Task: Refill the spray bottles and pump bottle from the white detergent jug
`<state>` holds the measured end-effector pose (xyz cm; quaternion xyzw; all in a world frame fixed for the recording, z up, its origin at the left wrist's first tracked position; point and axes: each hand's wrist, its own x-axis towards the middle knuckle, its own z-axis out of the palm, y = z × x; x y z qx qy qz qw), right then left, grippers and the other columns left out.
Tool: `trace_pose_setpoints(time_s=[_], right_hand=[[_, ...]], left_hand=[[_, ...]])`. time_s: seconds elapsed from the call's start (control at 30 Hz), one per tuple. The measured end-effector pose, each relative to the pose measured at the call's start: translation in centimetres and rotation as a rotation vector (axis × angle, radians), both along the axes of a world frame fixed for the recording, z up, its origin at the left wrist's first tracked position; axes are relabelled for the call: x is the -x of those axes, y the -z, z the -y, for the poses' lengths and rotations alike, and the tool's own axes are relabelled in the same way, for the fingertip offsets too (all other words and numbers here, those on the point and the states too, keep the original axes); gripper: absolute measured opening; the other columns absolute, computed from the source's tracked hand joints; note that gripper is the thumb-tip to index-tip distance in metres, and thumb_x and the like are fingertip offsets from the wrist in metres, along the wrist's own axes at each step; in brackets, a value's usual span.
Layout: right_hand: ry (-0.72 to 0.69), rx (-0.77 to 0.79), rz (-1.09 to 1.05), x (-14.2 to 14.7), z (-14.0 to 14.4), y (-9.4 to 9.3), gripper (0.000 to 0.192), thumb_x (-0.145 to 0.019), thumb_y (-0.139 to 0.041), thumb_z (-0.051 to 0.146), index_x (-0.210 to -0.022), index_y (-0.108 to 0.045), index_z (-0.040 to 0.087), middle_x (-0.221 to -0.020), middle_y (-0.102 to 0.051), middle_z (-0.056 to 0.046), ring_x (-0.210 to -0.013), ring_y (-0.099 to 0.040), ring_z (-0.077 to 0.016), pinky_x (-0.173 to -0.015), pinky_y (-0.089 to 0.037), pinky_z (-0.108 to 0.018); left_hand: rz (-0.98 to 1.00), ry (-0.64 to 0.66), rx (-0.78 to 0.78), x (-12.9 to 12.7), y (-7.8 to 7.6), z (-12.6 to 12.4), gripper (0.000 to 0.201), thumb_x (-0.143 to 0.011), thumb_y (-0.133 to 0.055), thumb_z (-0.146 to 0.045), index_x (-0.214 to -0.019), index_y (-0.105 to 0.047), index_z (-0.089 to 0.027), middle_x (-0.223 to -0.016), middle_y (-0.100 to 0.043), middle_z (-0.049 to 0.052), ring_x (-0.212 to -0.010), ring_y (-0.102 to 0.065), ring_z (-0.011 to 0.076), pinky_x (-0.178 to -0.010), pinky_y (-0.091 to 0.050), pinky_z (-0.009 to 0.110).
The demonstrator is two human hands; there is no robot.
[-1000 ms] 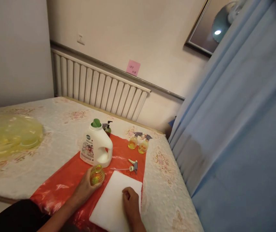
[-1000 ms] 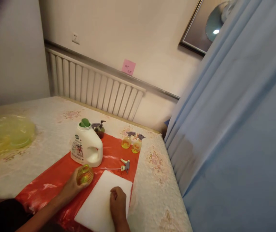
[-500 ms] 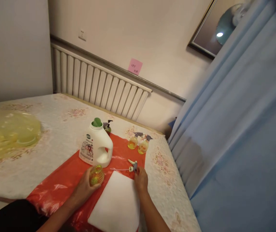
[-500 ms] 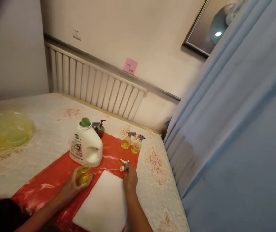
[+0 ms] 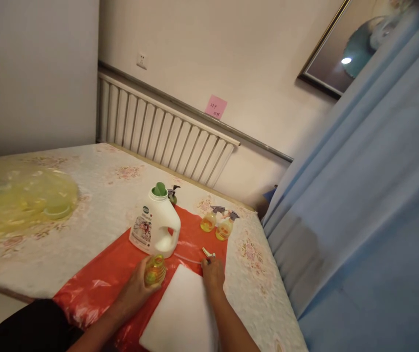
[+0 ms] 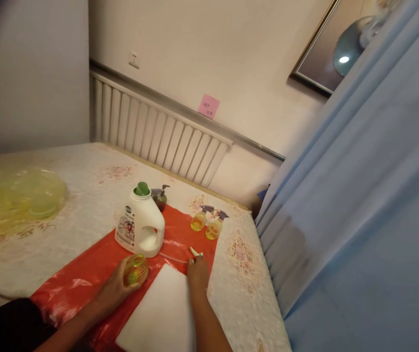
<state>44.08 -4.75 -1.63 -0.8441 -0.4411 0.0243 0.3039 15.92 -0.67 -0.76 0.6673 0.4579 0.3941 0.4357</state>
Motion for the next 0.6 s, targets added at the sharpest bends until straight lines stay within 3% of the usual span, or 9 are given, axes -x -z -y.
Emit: trace_pose_setpoints(time_s=[0.07, 0.17, 0.33, 0.47, 0.6], right_hand=[[0.004, 0.074, -0.030, 0.1, -0.2, -0.1, 0.024, -0.094, -0.056, 0.034, -0.090, -0.072, 0.017, -0.084, -0.071, -0.007, -0.086, -0.068, -0.0246, -0.076, -0.049, -0.035], [-0.005, 0.165, -0.091, 0.4, -0.6, -0.3, 0.023, -0.097, -0.059, 0.037, -0.103, -0.067, 0.016, -0.102, -0.070, -0.006, -0.091, -0.068, -0.0200, -0.083, -0.054, -0.039], [-0.021, 0.226, -0.247, 0.6, -1.4, -0.6, 0.030, -0.097, -0.061, 0.035, -0.122, -0.061, 0.018, -0.123, -0.064, -0.008, -0.103, -0.066, -0.0224, -0.088, -0.057, -0.043], [0.021, 0.166, -0.423, 0.1, -1.6, -0.5, 0.030, -0.097, -0.061, 0.034, -0.123, -0.061, 0.018, -0.124, -0.063, -0.009, -0.104, -0.065, -0.0225, -0.088, -0.057, -0.043], [0.087, -0.026, -0.608, -0.6, -1.4, -0.3, 0.032, -0.097, -0.061, 0.035, -0.124, -0.060, 0.018, -0.123, -0.063, -0.008, -0.103, -0.066, -0.0230, -0.086, -0.057, -0.043]], left_hand=[[0.007, 0.001, -0.010, 0.0, 0.1, 0.0, 0.071, -0.068, -0.072, -0.032, -0.132, -0.045, -0.016, -0.134, -0.061, 0.017, -0.125, -0.059, 0.0332, -0.105, -0.049, 0.045], [0.029, 0.018, -0.003, 0.1, 0.4, -0.1, 0.071, -0.068, -0.070, -0.029, -0.133, -0.044, -0.018, -0.137, -0.059, 0.016, -0.128, -0.056, 0.0326, -0.108, -0.046, 0.046], [0.010, 0.038, -0.006, 0.0, 0.8, -0.2, 0.072, -0.069, -0.069, -0.028, -0.135, -0.041, -0.017, -0.139, -0.055, 0.017, -0.129, -0.055, 0.0320, -0.110, -0.043, 0.048], [-0.002, 0.020, -0.008, 0.0, 0.7, -0.2, 0.072, -0.070, -0.070, -0.031, -0.135, -0.042, -0.016, -0.137, -0.057, 0.016, -0.127, -0.056, 0.0326, -0.108, -0.046, 0.047], [0.001, 0.035, -0.027, 0.0, 0.5, -0.1, 0.070, -0.071, -0.070, -0.030, -0.134, -0.043, -0.016, -0.136, -0.058, 0.016, -0.125, -0.058, 0.0317, -0.106, -0.047, 0.045]])
